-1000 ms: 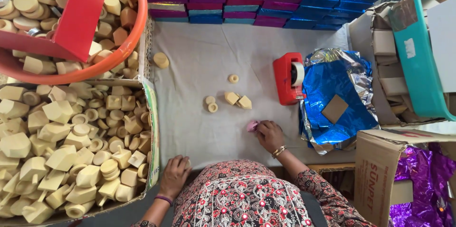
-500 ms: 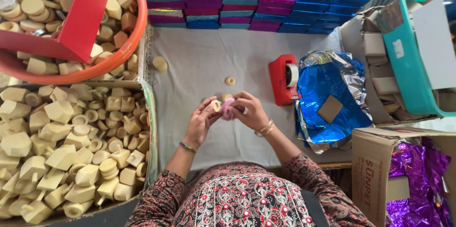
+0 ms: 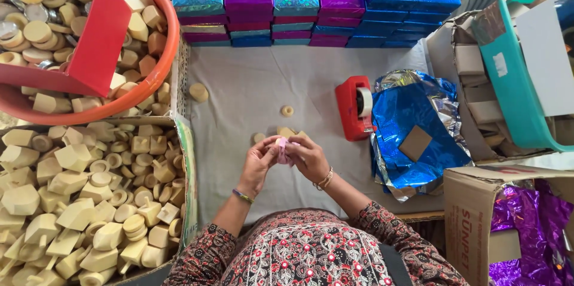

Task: The person places wooden pieces into a small box, closes it, and wraps it in blue foil paper using a tape dispenser. They then wipe the wooden pieces with a cloth.

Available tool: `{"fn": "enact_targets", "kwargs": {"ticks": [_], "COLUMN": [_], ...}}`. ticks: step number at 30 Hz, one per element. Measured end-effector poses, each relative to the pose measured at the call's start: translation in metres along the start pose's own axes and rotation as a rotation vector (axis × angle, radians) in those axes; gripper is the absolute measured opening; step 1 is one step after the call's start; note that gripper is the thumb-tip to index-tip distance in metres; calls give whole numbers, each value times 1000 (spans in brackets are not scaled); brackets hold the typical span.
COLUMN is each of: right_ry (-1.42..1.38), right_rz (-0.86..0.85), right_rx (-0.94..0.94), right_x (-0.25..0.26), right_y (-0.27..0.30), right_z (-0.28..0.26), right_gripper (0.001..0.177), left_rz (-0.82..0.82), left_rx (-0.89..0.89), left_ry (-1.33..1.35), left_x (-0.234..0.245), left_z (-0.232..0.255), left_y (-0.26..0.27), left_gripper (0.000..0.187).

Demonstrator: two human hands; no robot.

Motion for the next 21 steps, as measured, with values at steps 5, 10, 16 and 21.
{"fn": "enact_targets", "kwargs": {"ticks": [5,10,16,21], "right_ry": [-277,-495,207,-454], "right_rz": [158,122,98,131], "right_rx": [-321,-476,260,-518], "right_x": [-30,-39,-1,-40], "right_y": [12,21,-11,16], "right_z": [37,39,0,55], "right_gripper": [21,24,27,19], "left_rz": [60,163,67,111], "left_rx": [-338,-397,-47,-478], "left_ry": [-511,-711,-97,-780], "left_x": [-35,-19,-3,-29], "left_z": [27,9,-5,33], "left_y": [9,-6,-12,5], "left_gripper": [32,35,37,39]}}
Point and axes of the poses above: each hand's wrist, its own y-axis away from the middle knuckle, its own x-axis out of the back of the hand, z = x × y, the point moved 1 cm from there along -y, towards the middle knuckle
